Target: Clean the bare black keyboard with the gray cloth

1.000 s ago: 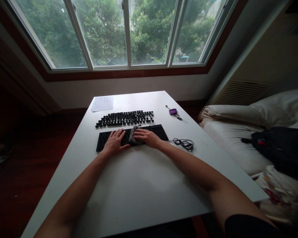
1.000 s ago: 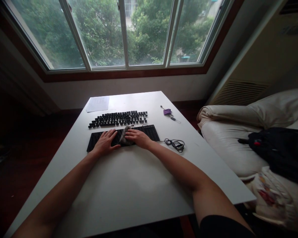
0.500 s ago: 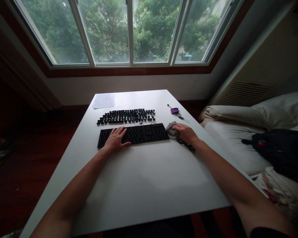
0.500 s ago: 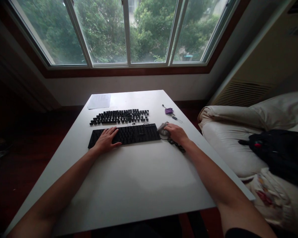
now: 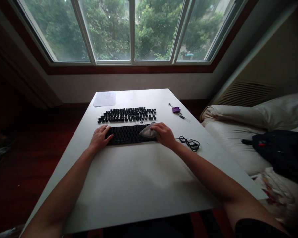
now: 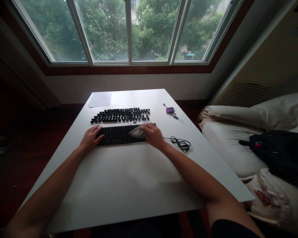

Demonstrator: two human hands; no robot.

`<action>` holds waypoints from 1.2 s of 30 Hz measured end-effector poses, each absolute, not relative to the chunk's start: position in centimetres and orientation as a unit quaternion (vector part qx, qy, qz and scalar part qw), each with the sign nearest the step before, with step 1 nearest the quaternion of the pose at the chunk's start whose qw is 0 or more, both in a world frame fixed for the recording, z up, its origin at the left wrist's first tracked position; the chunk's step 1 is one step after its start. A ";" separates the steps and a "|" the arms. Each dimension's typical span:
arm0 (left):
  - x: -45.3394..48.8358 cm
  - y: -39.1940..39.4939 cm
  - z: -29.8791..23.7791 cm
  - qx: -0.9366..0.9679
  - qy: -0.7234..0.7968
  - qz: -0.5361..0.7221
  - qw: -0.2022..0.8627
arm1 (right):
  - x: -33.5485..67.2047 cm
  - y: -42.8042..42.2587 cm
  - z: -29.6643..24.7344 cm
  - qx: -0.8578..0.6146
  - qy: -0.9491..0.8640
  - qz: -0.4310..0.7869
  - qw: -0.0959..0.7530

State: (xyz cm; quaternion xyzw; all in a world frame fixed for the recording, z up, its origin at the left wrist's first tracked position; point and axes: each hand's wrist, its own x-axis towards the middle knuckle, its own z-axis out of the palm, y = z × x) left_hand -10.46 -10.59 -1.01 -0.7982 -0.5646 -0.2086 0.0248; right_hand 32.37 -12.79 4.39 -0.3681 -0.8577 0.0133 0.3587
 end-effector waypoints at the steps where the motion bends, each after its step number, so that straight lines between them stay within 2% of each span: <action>1: -10.8 -10.5 -1.2 -0.789 -0.572 -0.223 0.022 | 30.6 -13.0 4.2 -0.352 -0.865 0.011 0.356; 8: -11.7 -9.6 -2.1 -0.758 -0.590 -0.278 -0.023 | 19.3 -13.9 2.8 -0.279 -0.924 -0.057 0.254; 13: -11.8 -9.5 -2.2 -0.764 -0.586 -0.269 -0.023 | 15.5 -13.8 1.6 -0.250 -0.941 -0.111 0.200; 29: -11.1 -10.2 -1.5 -0.761 -0.592 -0.265 -0.013 | 22.7 -12.5 1.9 -0.261 -0.947 -0.074 0.172; 36: -11.0 -10.2 -1.7 -0.757 -0.594 -0.271 -0.011 | 21.1 -13.1 1.7 -0.377 -0.911 0.003 0.170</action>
